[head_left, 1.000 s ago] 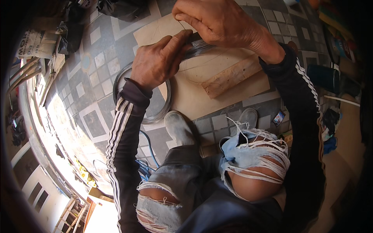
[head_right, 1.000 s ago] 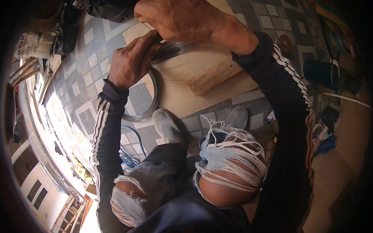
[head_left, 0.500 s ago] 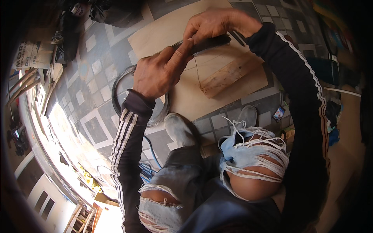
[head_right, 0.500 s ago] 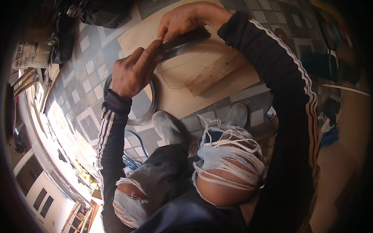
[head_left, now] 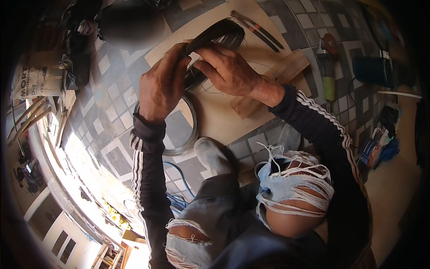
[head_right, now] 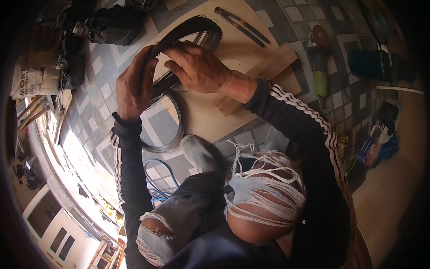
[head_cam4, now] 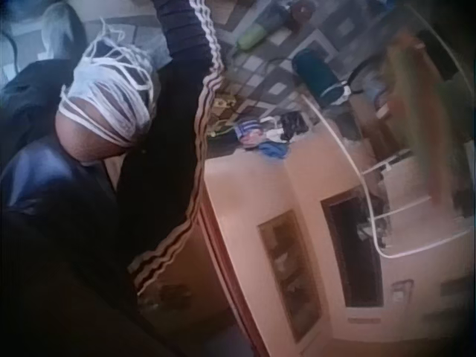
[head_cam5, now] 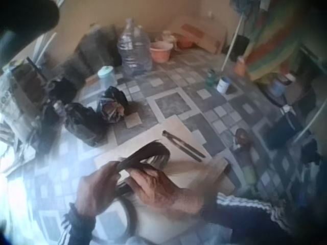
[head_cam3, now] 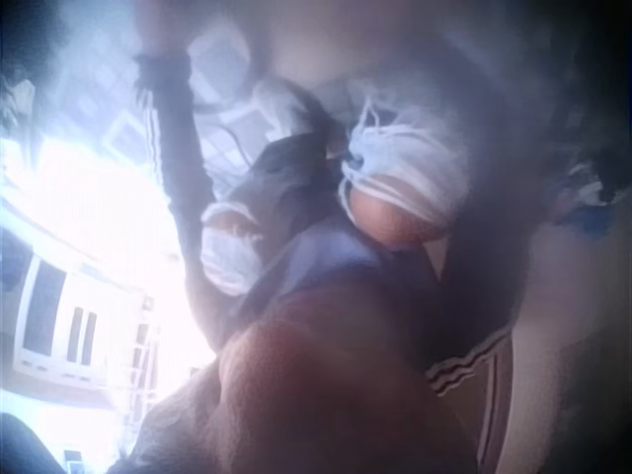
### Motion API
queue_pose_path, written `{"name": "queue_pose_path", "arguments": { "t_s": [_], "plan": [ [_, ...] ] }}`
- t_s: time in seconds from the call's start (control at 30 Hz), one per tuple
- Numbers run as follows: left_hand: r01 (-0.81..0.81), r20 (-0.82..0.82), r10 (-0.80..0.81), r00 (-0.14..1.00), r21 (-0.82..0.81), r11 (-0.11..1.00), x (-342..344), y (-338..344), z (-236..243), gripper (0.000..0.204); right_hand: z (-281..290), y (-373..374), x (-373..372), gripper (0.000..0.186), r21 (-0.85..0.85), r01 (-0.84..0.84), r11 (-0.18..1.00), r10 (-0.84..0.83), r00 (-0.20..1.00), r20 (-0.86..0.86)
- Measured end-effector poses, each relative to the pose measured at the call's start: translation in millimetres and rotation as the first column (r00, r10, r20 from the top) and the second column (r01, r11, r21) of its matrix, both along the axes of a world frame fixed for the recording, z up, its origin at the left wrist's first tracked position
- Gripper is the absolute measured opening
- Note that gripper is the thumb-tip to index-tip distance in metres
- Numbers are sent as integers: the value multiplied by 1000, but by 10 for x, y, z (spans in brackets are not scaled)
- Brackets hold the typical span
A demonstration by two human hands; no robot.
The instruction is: The person sits on the floor and uses pliers to bend and shape a coiled metal ring into a circular form. They repeatedly adjust the ring's shape, cut a section with the pliers, and then place the finished ring next to another one. The person briefly picks up an angle grinder before setting it down and continuing to adjust the rings.
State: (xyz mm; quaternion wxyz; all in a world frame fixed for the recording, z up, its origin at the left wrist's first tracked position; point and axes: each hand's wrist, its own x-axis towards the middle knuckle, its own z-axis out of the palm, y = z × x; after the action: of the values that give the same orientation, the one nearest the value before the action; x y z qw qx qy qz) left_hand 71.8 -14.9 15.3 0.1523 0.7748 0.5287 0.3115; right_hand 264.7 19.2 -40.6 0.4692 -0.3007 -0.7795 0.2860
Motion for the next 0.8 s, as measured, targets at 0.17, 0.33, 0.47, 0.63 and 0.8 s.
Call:
{"name": "queue_pose_path", "arguments": {
  "t_s": [0.17, 0.33, 0.47, 0.63, 0.8],
  "plan": [
    [-29, -30, 31, 999, 58, 998, -44, -28, -17, 35, -142, 62, -135, 10, -29, -148, 989, 148, 989, -25],
    [-58, -92, 66, 994, 93, 994, -27, -35, -71, 42, 199, 3, 95, 17, -116, -143, 983, 150, 987, 52],
    [-93, -227, 114, 967, 99, 991, 118, 16, -57, 50, 537, 116, 229, 27, -352, -162, 922, 183, 983, 25],
    [-74, -269, 97, 958, 94, 993, 199, 55, -18, 58, 719, 221, 302, 35, -456, -32, 889, 183, 939, 292],
    [-36, -161, 49, 986, 82, 996, 174, 20, -24, 54, 478, 248, 246, 31, -495, -184, 849, 198, 980, -25]
  ]
}}
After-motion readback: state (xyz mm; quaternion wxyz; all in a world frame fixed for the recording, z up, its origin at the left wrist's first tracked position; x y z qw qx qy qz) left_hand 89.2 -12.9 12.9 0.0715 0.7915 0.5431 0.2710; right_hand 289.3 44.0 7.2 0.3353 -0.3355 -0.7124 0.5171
